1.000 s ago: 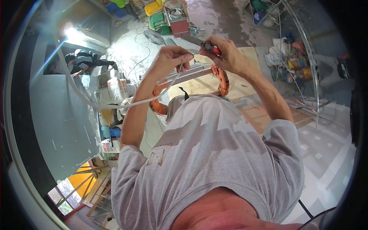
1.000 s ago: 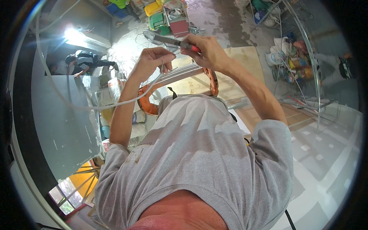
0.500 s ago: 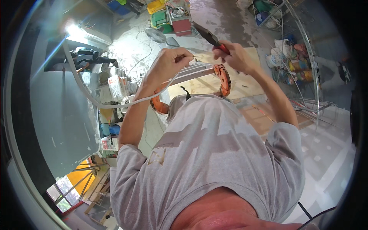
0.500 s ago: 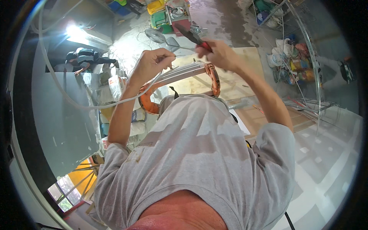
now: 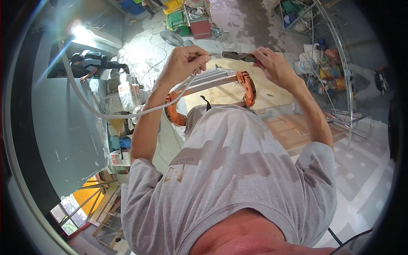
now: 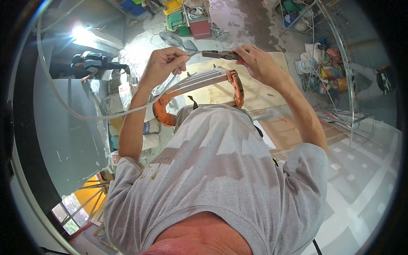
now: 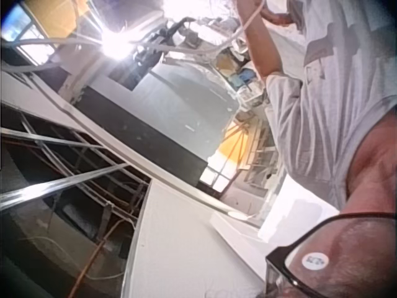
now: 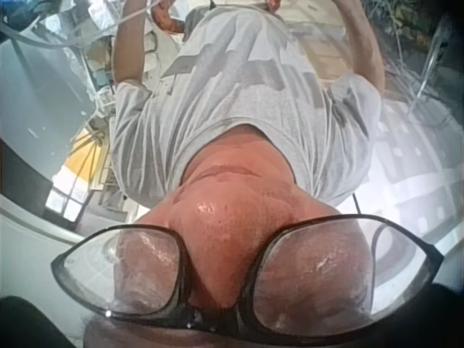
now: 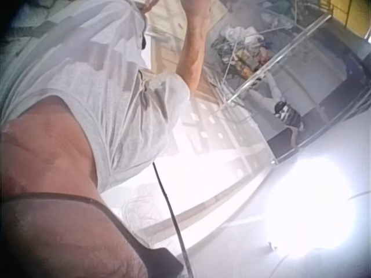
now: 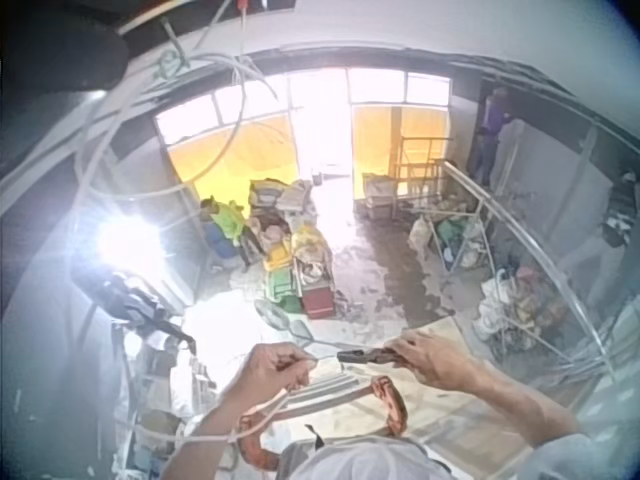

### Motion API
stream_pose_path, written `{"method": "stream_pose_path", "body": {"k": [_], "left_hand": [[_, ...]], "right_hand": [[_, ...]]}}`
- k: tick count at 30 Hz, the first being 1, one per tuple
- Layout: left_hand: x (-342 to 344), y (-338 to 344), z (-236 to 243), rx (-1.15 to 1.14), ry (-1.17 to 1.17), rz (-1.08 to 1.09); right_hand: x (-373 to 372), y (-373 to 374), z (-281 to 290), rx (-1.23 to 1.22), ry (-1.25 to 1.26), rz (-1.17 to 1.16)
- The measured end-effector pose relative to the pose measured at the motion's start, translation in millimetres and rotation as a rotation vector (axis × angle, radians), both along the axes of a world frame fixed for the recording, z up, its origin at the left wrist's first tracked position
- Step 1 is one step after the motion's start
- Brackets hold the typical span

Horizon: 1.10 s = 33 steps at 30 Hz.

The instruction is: The person manipulates wires hanging from an open ceiling framework, using side-cutting pliers to cut and trim wire ends, then coils and prepares white cabling while working from a stepladder.

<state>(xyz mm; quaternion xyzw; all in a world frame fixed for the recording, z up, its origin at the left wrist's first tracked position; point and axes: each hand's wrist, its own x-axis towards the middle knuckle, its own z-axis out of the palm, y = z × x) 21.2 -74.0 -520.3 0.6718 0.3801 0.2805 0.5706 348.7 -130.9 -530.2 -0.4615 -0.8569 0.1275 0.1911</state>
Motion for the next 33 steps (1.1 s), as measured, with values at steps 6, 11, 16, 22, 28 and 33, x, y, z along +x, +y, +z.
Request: {"method": "stream_pose_path", "body": {"k": [6, 11, 16, 22, 28, 33], "left_hand": [[-1, 2, -2, 0.009, 0.022, -0.026], [0, 0, 0, 0.004, 0.026, -0.018], [-1, -2, 4, 0.157, 0.128, -0.021], [-1, -9, 16, 0.462, 0.145, -0.043], [-6, -4, 15, 0.204, 0.054, 0.027], [-7, 0, 11, 0.054, -0.014, 0.052]], "right_hand": [[-6, 2, 4, 0.005, 0.015, -0.006], [-11, 4, 8, 0.012, 0.028, 0.022], [-4, 7, 13, -0.117, -0.003, 0.09], [-3, 16, 50, -1.545, 0.505, 0.134], [1, 4, 26, -0.331, 0.033, 0.051], [-5, -1, 20, 0.029, -0.057, 0.004]]}}
